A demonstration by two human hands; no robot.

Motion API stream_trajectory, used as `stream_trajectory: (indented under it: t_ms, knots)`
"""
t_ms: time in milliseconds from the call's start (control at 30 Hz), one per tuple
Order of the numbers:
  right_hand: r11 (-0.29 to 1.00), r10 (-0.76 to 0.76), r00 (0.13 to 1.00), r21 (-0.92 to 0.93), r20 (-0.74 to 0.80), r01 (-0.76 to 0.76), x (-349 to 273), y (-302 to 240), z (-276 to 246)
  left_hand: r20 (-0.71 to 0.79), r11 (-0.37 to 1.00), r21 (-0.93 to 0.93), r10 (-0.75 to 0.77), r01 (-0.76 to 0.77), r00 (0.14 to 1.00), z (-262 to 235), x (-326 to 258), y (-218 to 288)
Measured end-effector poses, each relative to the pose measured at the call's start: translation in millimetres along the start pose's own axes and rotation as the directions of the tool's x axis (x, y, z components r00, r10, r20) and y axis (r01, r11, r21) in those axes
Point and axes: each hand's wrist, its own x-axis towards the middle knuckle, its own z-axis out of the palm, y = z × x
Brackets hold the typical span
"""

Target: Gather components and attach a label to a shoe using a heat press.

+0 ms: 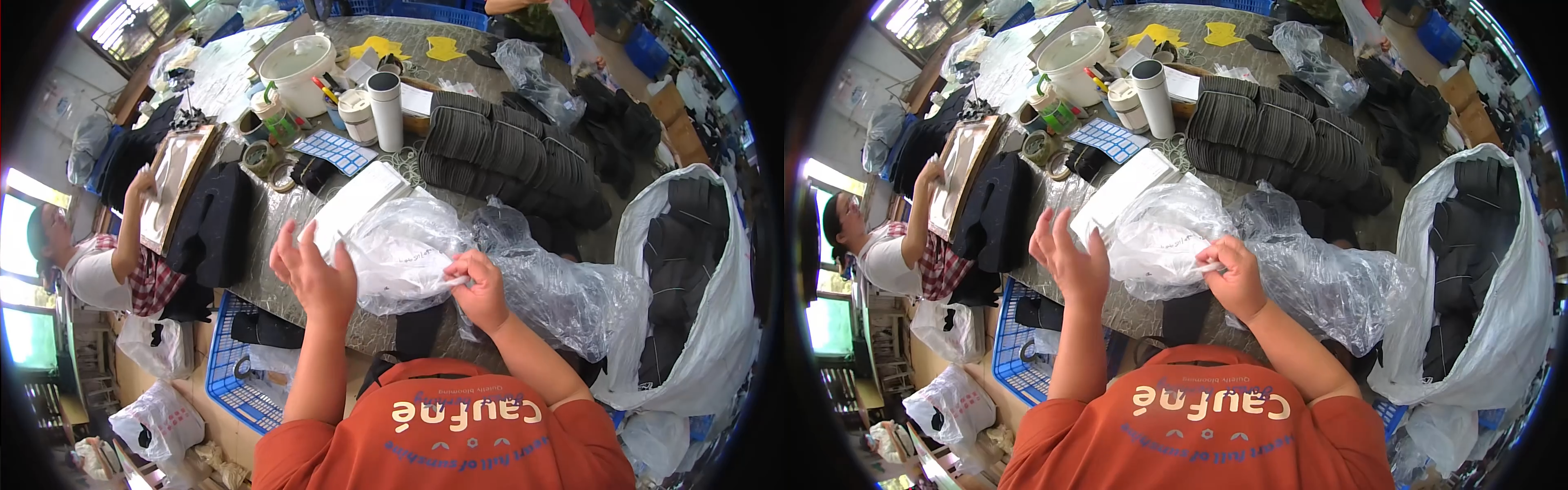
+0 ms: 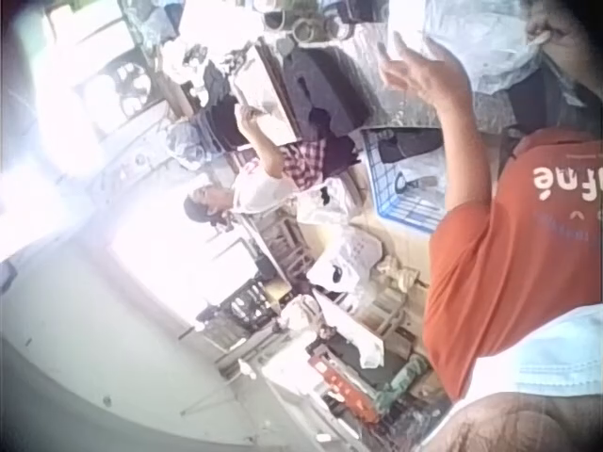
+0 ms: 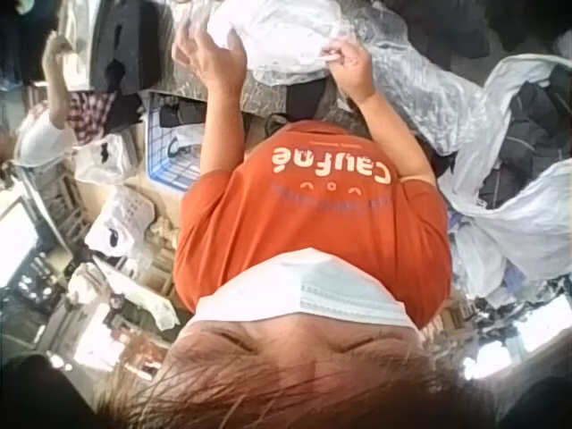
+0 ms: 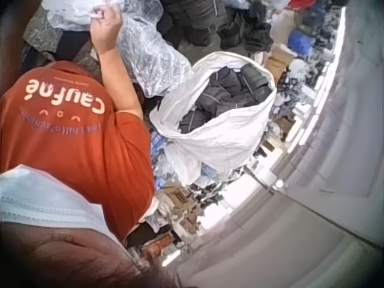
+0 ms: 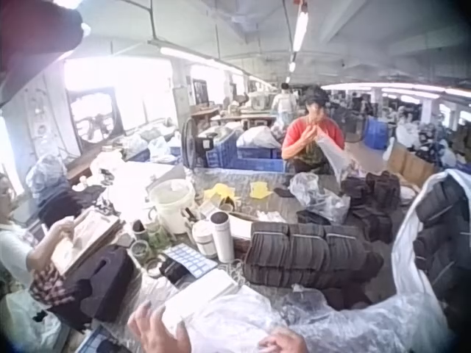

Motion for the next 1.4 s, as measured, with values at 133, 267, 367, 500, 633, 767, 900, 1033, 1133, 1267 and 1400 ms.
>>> stream_trajectory:
  t_ms: [133, 267, 367, 500, 633, 767, 900, 1033, 1133, 1267, 1400]
  knots:
    - [0.983, -0.175, 0.980, -0.075, -0.093, 0.168, 5.8, -20.2, 1.5, 0.113, 0.661, -0.669, 0.542, -0.339, 0.833, -24.4, -16.3, 28.8]
    - [0.938, 0.055, 0.976, 0.345, -0.213, 0.022, 5.9, -32.0, 14.2, 0.510, 0.693, -0.720, 0.569, -0.041, 0.645, 15.4, -27.1, 34.5]
    - [0.575, 0.236, 0.971, 0.811, -0.041, -0.106, 1.6, -31.9, 10.5, 0.927, 0.986, -0.164, 0.146, 0.025, 0.346, 46.8, -22.1, 18.1]
    - [0.381, 0.424, 0.849, 0.789, 0.315, -0.483, 0.4, -15.0, -13.8, 0.886, 0.966, -0.050, 0.160, -0.254, 0.434, 74.3, -29.7, -26.3]
    - [0.942, 0.310, 0.940, 0.182, -0.141, -0.283, 14.4, -38.2, -22.9, 0.903, 0.957, -0.206, 0.266, -0.202, 0.338, 65.6, -13.6, -29.3]
    - [0.914, -0.330, 0.895, 0.340, 0.300, 0.223, 33.0, -91.5, 11.3, 0.876, 0.902, -0.227, 0.354, -0.367, 0.329, 69.4, -18.1, -15.3]
    - [0.828, 0.262, 0.803, -0.552, 0.536, 0.098, 37.8, 3.2, 57.2, 0.869, 0.870, -0.338, 0.434, -0.358, 0.235, 75.5, -29.2, -28.0]
    - [0.607, 0.413, 0.865, -0.794, 0.285, -0.028, 21.4, 76.9, 51.6, 0.861, 0.892, -0.446, 0.449, -0.069, 0.238, 75.0, -26.6, -42.9]
    - [0.628, 0.354, 0.856, -0.774, 0.376, 0.080, 26.5, 44.1, 53.7, 0.818, 0.852, -0.461, 0.298, 0.250, 0.491, 78.7, -30.2, -62.1]
    - [0.779, 0.098, 0.960, -0.620, 0.262, 0.090, 29.7, 39.0, 54.7, 0.818, 0.773, -0.424, 0.103, 0.472, 0.566, 84.8, -22.1, -54.9]
    - [0.823, 0.168, 0.951, -0.567, 0.261, 0.010, 30.6, 27.7, 47.7, 0.877, 0.710, -0.367, 0.047, 0.602, 0.479, 84.2, -14.7, -46.2]
